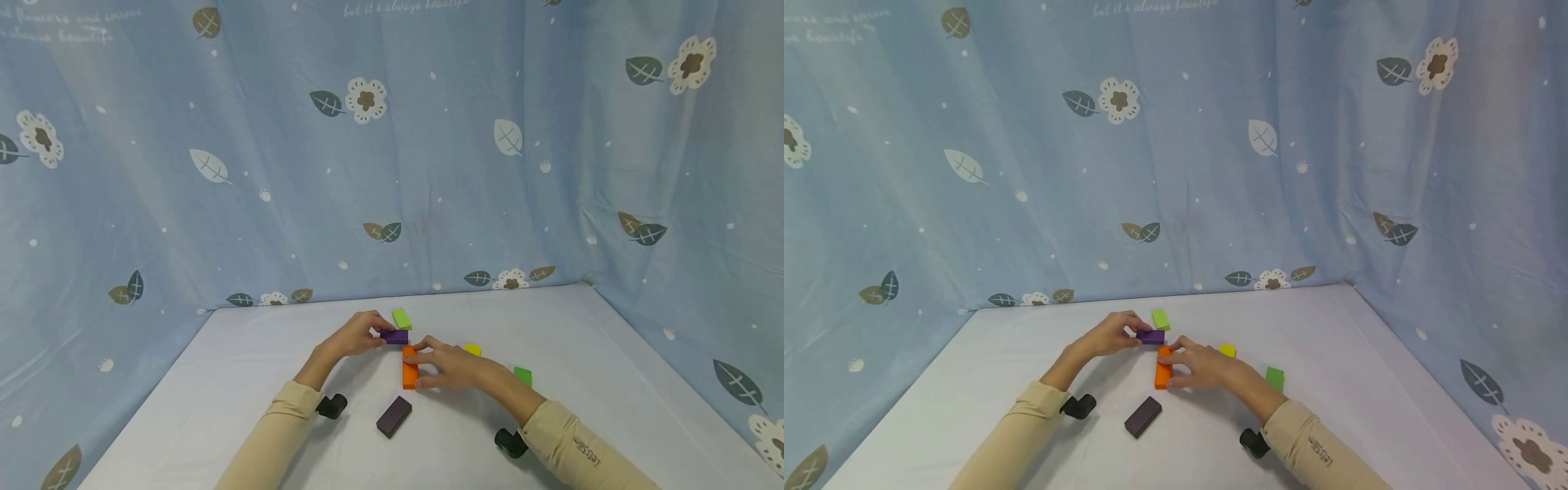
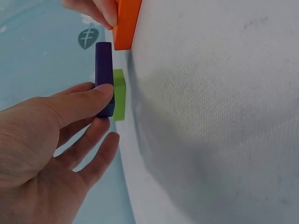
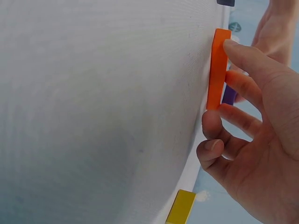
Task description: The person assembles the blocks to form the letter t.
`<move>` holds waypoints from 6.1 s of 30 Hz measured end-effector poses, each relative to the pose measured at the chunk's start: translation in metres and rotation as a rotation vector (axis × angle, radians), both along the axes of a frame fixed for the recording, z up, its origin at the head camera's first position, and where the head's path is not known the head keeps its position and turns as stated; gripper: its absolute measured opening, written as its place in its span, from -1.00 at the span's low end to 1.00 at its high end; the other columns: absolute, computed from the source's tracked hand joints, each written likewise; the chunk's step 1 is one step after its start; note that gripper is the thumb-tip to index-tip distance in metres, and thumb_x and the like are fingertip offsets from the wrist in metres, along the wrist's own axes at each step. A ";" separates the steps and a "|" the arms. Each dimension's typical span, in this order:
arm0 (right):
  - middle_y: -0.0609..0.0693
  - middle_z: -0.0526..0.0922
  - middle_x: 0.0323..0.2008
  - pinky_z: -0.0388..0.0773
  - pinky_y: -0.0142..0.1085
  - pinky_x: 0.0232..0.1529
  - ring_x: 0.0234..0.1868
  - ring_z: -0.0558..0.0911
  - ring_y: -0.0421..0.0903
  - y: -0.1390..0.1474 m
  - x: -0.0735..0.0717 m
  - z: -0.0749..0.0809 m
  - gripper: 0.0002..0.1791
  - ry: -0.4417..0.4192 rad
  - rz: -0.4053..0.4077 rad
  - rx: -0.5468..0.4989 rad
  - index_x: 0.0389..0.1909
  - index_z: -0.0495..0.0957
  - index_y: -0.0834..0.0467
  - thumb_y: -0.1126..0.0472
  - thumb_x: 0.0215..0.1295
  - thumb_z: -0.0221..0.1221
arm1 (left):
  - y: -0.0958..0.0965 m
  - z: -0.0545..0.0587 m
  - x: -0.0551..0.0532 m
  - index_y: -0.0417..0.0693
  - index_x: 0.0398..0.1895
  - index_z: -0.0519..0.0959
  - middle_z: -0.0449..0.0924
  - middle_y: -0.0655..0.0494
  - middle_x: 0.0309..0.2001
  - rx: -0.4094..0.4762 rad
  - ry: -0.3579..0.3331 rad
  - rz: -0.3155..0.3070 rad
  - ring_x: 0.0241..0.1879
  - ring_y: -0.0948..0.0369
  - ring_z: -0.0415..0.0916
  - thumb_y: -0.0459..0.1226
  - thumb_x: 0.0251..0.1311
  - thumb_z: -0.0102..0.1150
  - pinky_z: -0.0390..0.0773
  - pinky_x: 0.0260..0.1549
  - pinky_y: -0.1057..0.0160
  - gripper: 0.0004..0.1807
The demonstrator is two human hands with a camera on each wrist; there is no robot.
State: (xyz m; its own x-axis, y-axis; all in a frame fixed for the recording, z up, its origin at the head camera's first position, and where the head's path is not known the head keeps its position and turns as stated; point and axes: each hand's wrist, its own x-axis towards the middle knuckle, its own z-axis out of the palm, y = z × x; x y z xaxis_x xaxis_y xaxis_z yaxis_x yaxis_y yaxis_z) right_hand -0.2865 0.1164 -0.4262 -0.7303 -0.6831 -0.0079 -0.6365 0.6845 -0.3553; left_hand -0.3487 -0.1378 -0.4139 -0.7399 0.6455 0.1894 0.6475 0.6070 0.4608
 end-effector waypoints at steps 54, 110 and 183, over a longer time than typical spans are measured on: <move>0.03 0.39 0.27 0.54 -0.12 0.06 0.06 0.57 -0.03 0.000 0.001 -0.002 -0.41 0.011 0.029 -0.025 0.35 0.44 -0.07 -0.13 0.32 0.20 | 0.006 -0.009 0.004 -0.27 0.06 0.64 0.63 -0.15 -0.05 -0.067 -0.043 0.015 0.00 -0.01 0.57 -0.57 0.15 0.18 0.58 0.04 -0.02 -0.62; 0.02 0.37 0.28 0.54 0.02 0.09 0.05 0.58 0.03 0.000 0.000 0.000 -0.39 0.013 0.021 0.016 0.37 0.41 -0.12 -0.16 0.32 0.18 | 0.006 0.001 0.036 0.12 0.31 0.48 0.37 0.02 0.37 -0.386 0.076 -0.111 0.26 -0.02 0.37 -0.52 0.31 -0.01 0.41 0.26 -0.03 -0.44; -0.14 0.63 -0.05 0.53 -0.54 -0.30 -0.45 0.48 -0.38 -0.026 0.036 0.004 -0.56 -0.224 0.224 -0.178 0.11 0.62 -0.02 0.30 0.19 0.33 | 0.007 -0.001 0.037 0.05 0.27 0.53 0.42 -0.02 0.33 -0.326 0.055 -0.092 0.25 -0.04 0.37 -0.50 0.34 -0.03 0.39 0.27 -0.06 -0.50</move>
